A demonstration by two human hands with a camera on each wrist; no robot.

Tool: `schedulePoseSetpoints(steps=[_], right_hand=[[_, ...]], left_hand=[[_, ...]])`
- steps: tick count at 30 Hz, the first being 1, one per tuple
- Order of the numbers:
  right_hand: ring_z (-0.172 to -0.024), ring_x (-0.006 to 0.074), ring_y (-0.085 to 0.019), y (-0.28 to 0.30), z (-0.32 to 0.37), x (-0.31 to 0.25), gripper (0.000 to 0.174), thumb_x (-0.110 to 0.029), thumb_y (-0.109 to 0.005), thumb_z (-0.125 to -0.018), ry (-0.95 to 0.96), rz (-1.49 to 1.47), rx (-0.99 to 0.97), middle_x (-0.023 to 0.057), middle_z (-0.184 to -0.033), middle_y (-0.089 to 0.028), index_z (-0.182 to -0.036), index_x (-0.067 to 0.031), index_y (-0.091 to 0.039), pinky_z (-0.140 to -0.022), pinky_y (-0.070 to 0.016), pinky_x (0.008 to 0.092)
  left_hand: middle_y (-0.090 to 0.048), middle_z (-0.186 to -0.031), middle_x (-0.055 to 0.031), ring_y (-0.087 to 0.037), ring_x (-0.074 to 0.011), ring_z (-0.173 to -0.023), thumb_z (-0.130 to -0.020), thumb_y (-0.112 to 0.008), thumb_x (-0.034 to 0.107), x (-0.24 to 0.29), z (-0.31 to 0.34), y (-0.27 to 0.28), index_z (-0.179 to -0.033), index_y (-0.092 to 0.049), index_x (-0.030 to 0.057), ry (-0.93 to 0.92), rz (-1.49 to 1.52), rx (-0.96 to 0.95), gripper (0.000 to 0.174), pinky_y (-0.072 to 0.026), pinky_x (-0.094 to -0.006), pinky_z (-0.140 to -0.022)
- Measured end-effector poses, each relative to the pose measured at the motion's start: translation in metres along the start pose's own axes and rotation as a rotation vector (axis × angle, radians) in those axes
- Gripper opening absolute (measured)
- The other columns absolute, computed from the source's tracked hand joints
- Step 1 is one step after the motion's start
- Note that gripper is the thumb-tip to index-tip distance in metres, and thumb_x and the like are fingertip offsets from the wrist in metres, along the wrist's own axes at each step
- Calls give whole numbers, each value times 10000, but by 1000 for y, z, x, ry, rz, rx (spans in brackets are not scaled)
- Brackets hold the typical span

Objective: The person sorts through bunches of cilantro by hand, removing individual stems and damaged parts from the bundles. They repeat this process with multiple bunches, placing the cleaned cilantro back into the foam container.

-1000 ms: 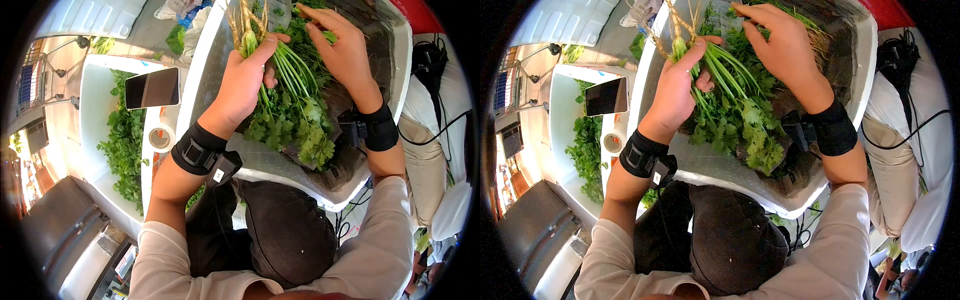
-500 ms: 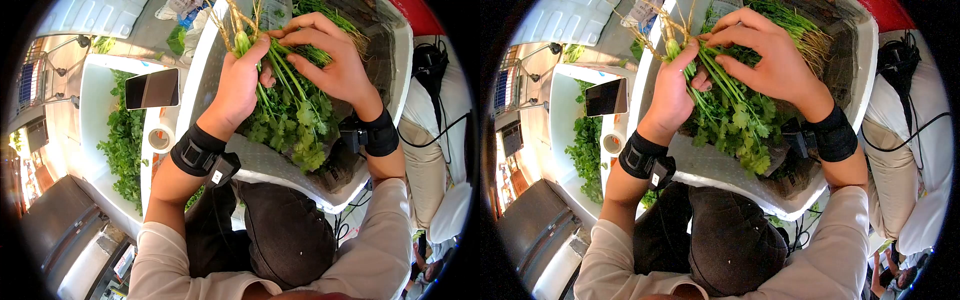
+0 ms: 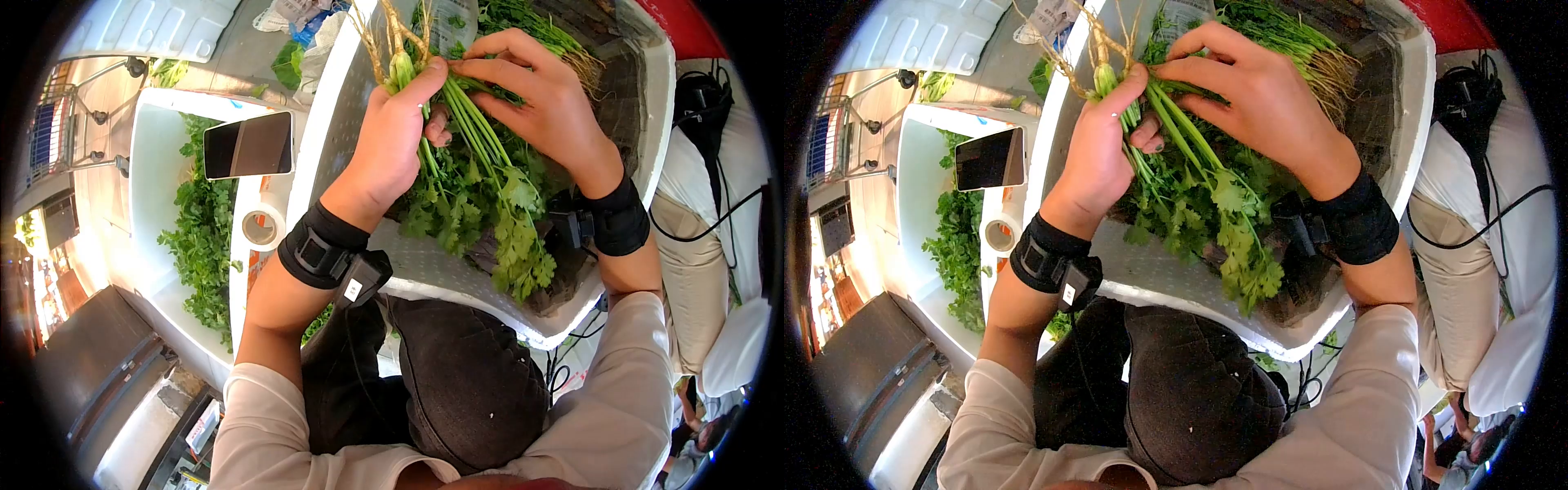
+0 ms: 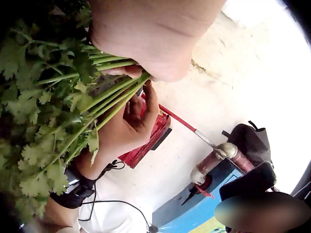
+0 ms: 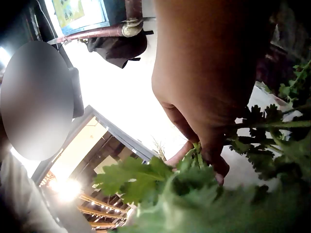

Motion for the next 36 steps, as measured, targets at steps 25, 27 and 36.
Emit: schedulePoseSetpoints(steps=[25,27,36], right_hand=[[-774,250,-664,-4,3,-5,150,-70,-790,-764,218,164,78,37,-884,-656,-901,-61,-732,-671,-542,360],[-770,264,-661,-5,4,0,147,-53,-784,-794,41,29,32,58,-884,-652,-929,-29,-731,-689,-545,360],[-809,209,-668,-4,3,17,174,-28,-764,-846,-99,-156,83,86,-919,-674,-1012,12,-732,-704,-518,294]], left_hand=[[-482,-670,36,-445,-83,-529,-1016,-624,283,-3,0,2,-941,-625,67,-11,-283,93,229,-374,-271,-505],[-480,-643,32,-455,-88,-509,-1018,-625,309,-3,0,3,-901,-621,58,-29,-305,91,277,-380,-274,-485],[-505,-667,43,-454,-68,-525,-1023,-622,326,-5,3,1,-966,-651,77,-27,-363,40,258,-381,-259,-510]])
Point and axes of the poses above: each hand's wrist, its own z-axis away from the middle knuckle, its own y-axis out of the back of the hand, x = y × z, the point moved 5 cm from there along -z, towards the middle knuckle
